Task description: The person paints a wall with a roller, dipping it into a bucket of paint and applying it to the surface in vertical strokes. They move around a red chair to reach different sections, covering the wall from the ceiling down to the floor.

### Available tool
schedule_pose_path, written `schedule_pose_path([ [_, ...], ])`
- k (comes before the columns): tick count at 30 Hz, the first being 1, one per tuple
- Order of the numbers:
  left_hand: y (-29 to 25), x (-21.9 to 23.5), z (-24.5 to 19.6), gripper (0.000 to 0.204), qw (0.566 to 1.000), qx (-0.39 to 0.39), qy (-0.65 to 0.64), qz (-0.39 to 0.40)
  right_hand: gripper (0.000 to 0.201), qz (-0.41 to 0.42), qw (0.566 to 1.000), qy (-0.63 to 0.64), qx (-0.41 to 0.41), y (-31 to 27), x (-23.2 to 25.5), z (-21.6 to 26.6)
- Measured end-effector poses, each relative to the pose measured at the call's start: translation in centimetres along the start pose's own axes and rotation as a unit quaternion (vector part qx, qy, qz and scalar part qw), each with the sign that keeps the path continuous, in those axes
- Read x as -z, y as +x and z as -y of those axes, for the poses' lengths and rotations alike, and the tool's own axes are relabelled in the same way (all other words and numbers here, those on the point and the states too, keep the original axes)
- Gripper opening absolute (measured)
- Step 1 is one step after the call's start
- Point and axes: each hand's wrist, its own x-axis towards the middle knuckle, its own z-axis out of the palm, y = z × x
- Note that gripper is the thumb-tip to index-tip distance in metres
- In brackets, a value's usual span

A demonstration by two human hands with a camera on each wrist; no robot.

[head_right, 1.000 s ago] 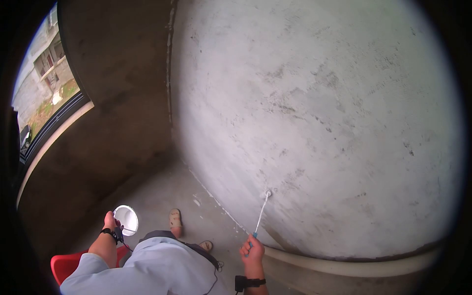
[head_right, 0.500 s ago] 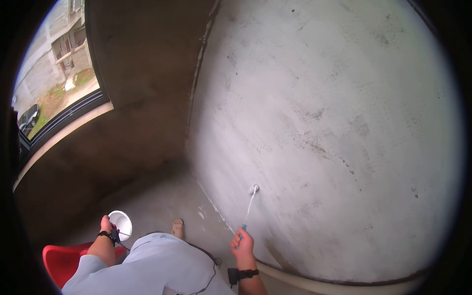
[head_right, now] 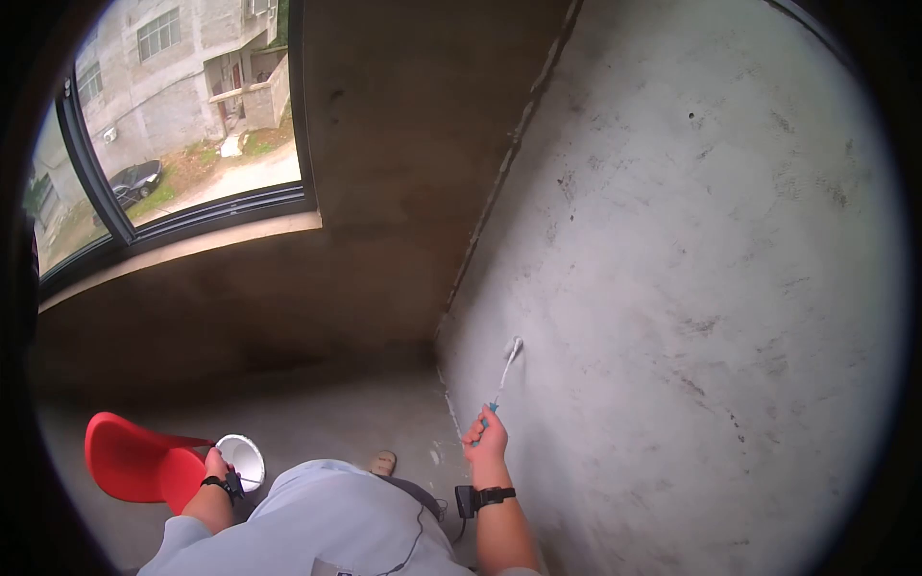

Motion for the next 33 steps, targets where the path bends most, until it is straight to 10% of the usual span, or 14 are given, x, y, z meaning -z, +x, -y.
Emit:
schedule_pose_path([
  [7, -3.9, 4.6, 2.7, 0.020, 1.000, 0.007, 0.001, -0.013, 0.025, 0.011, 1.000, 0.013, -0.003, 1.8, -2.8, 0.1],
  [15, -1.2, 9.6, 8.5, 0.022, 0.997, 0.028, 0.073, 0.012, 0.026, 0.028, 0.999, 0.040, -0.024, -4.9, 6.4, 1.3],
  [33, -3.1, -3.8, 11.0, 0.020, 0.949, -0.110, 0.228, 0.188, 0.024, -0.053, 0.989, 0.098, 0.092, -27.8, 34.5, -4.0],
])
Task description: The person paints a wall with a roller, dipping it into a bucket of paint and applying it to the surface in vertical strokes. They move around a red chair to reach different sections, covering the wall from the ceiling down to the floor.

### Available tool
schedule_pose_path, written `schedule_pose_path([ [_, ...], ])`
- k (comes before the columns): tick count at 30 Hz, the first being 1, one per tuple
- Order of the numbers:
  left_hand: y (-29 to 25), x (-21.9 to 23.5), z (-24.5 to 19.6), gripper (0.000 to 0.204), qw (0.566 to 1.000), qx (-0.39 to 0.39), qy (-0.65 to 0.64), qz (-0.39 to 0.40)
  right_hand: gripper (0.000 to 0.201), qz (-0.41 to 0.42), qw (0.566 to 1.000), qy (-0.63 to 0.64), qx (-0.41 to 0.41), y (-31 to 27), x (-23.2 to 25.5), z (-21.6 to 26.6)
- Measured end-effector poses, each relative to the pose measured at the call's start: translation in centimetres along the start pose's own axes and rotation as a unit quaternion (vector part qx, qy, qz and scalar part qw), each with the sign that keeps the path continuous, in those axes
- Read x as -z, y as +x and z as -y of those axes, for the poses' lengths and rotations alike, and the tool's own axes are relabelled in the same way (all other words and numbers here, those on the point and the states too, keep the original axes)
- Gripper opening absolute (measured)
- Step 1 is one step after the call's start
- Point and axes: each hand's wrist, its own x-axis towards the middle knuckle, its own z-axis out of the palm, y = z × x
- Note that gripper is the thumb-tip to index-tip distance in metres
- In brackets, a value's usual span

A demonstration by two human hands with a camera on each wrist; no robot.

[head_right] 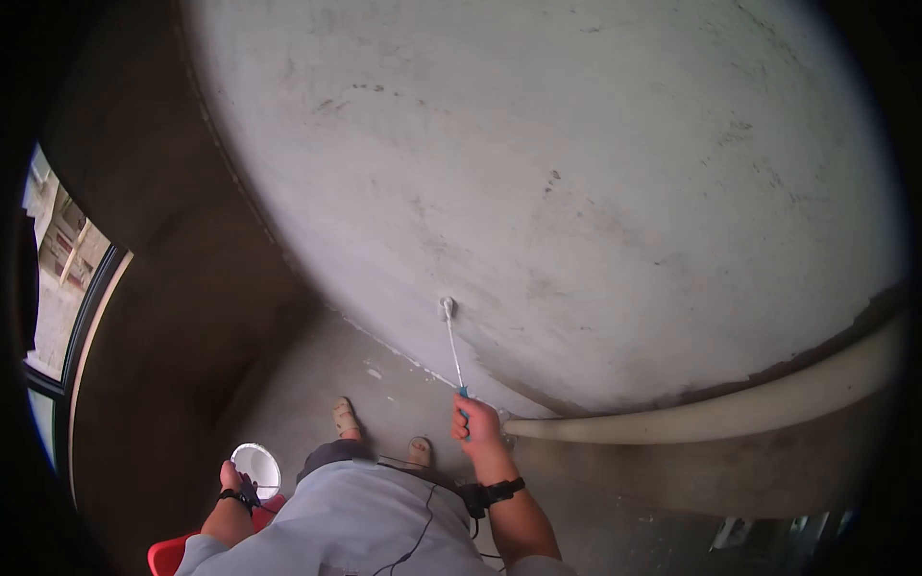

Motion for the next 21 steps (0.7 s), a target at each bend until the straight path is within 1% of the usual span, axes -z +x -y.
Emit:
schedule_pose_path([
  [1, 0.1, -1.0, -0.4, 0.021, 0.999, -0.008, 0.041, 0.025, 0.024, -0.007, 1.000, 0.004, 0.016, -1.0, 1.6, -0.3],
  [2, 0.3, -2.3, -0.7, 0.021, 0.998, -0.012, 0.054, 0.035, 0.024, -0.016, 0.999, 0.016, 0.024, -1.9, 3.2, -0.5],
  [3, -5.0, -5.0, -1.7, 0.022, 0.997, -0.005, 0.071, 0.035, 0.023, -0.027, 0.998, 0.039, 0.031, -2.9, 4.6, -0.7],
  [4, -8.6, -7.0, -2.3, 0.023, 0.996, 0.002, 0.088, 0.035, 0.023, -0.039, 0.996, 0.064, 0.037, -4.0, 6.1, -1.1],
  [5, -8.9, -8.6, -2.2, 0.026, 0.995, -0.007, 0.100, 0.028, 0.023, -0.049, 0.995, 0.077, 0.047, -5.0, 7.6, -1.6],
  [8, -9.2, -13.1, -2.4, 0.029, 0.989, -0.024, 0.134, 0.059, 0.023, -0.066, 0.987, 0.115, 0.088, -7.5, 11.1, -2.0],
  [10, -9.5, -16.5, -3.1, 0.028, 0.985, 0.010, 0.139, 0.101, 0.024, -0.099, 0.981, 0.123, 0.116, -9.4, 12.7, -2.4],
  [12, -10.6, -19.7, -3.5, 0.029, 0.981, 0.021, 0.142, 0.131, 0.025, -0.128, 0.969, 0.146, 0.153, -11.1, 13.4, -2.9],
  [13, -12.1, -21.3, -3.6, 0.029, 0.976, 0.016, 0.162, 0.145, 0.027, -0.145, 0.963, 0.150, 0.172, -12.0, 13.7, -2.9],
  [14, -13.9, -22.8, -3.6, 0.027, 0.975, 0.006, 0.174, 0.136, 0.027, -0.158, 0.956, 0.164, 0.183, -13.0, 13.9, -2.7],
  [15, -15.1, -24.2, -3.8, 0.025, 0.975, -0.005, 0.182, 0.127, 0.026, -0.162, 0.941, 0.221, 0.201, -14.1, 13.9, -2.5],
  [16, -15.0, -26.0, -3.8, 0.025, 0.971, -0.011, 0.194, 0.139, 0.026, -0.162, 0.922, 0.275, 0.217, -14.7, 13.8, -2.1],
  [17, -14.3, -27.5, -3.7, 0.025, 0.966, -0.008, 0.211, 0.148, 0.026, -0.168, 0.916, 0.286, 0.228, -15.2, 13.8, -1.7],
  [19, -13.5, -30.3, -3.7, 0.024, 0.958, -0.007, 0.233, 0.169, 0.027, -0.188, 0.918, 0.261, 0.234, -16.3, 13.6, -1.2],
  [20, -13.8, -31.8, -4.1, 0.024, 0.954, -0.011, 0.243, 0.178, 0.027, -0.194, 0.912, 0.269, 0.242, -16.5, 13.2, -1.1],
  [21, -14.3, -33.3, -4.4, 0.021, 0.951, -0.019, 0.257, 0.172, 0.027, -0.193, 0.912, 0.257, 0.255, -16.5, 12.6, -0.8],
])
